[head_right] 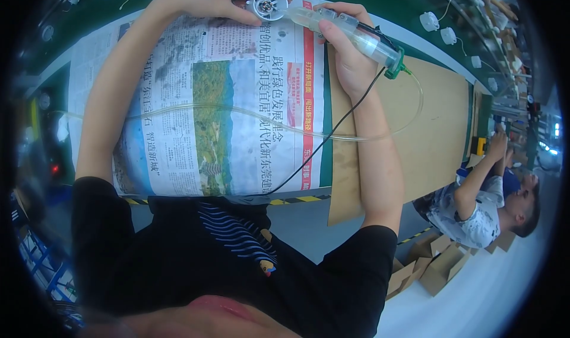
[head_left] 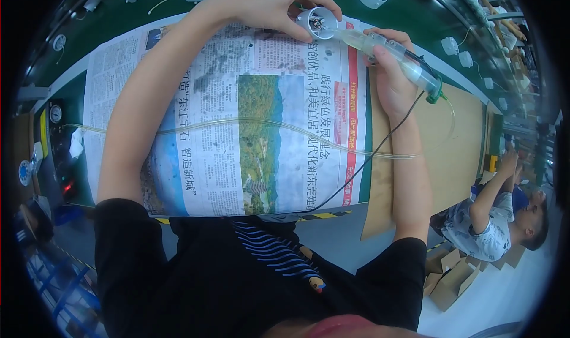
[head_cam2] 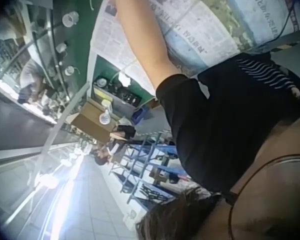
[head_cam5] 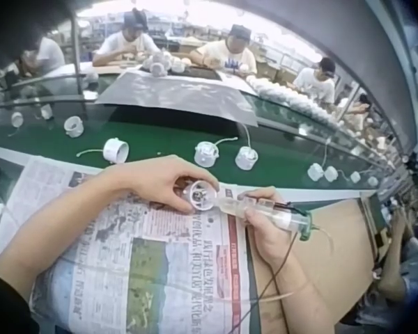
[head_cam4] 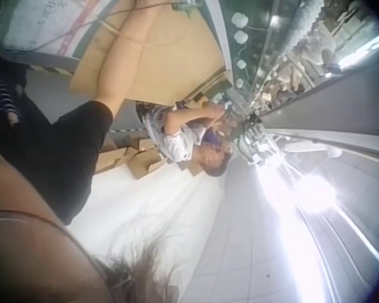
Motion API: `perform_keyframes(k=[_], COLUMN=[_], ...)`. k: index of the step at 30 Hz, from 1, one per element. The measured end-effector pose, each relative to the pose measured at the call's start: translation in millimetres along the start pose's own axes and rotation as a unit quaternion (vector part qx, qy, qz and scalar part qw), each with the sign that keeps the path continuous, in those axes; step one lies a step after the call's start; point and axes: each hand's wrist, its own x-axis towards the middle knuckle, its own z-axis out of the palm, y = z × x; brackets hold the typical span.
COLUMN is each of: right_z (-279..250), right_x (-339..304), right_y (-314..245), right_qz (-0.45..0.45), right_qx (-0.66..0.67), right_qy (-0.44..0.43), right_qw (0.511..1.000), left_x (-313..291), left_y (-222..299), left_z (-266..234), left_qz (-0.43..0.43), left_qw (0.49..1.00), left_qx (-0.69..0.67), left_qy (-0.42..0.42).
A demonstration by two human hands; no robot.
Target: Applying glue and assembling small circular components into a clear plastic tube on a factory assembly line.
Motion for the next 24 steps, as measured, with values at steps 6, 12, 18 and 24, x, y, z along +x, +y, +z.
perform_keyframes(k=[6, 12, 18, 24], right_z=[1, 0, 0, -1], right_x=[1, 3, 3, 1], right_y=[-2, -3, -3, -3], right_qz=[-0.006, -0.005, -0.004, 0.006], right_qx=[-0.01, 0.121, 0.101, 0.072], right_qy=[-0.008, 0.042, 0.038, 0.03], right_qw=[1.0, 0.992, 0.994, 0.997], left_x=[1, -10, -3, -4], left_y=[-6, -24, -40, -53], left_z=[-4, -17, -2, -8], left_qz=[0.022, -0.004, 0.141, 0.032], left_qw=[0.998, 0.911, 0.891, 0.87], left_qx=[0.057, 0.392, 0.367, 0.447], left_qy=[0.011, 0.129, 0.228, 0.206])
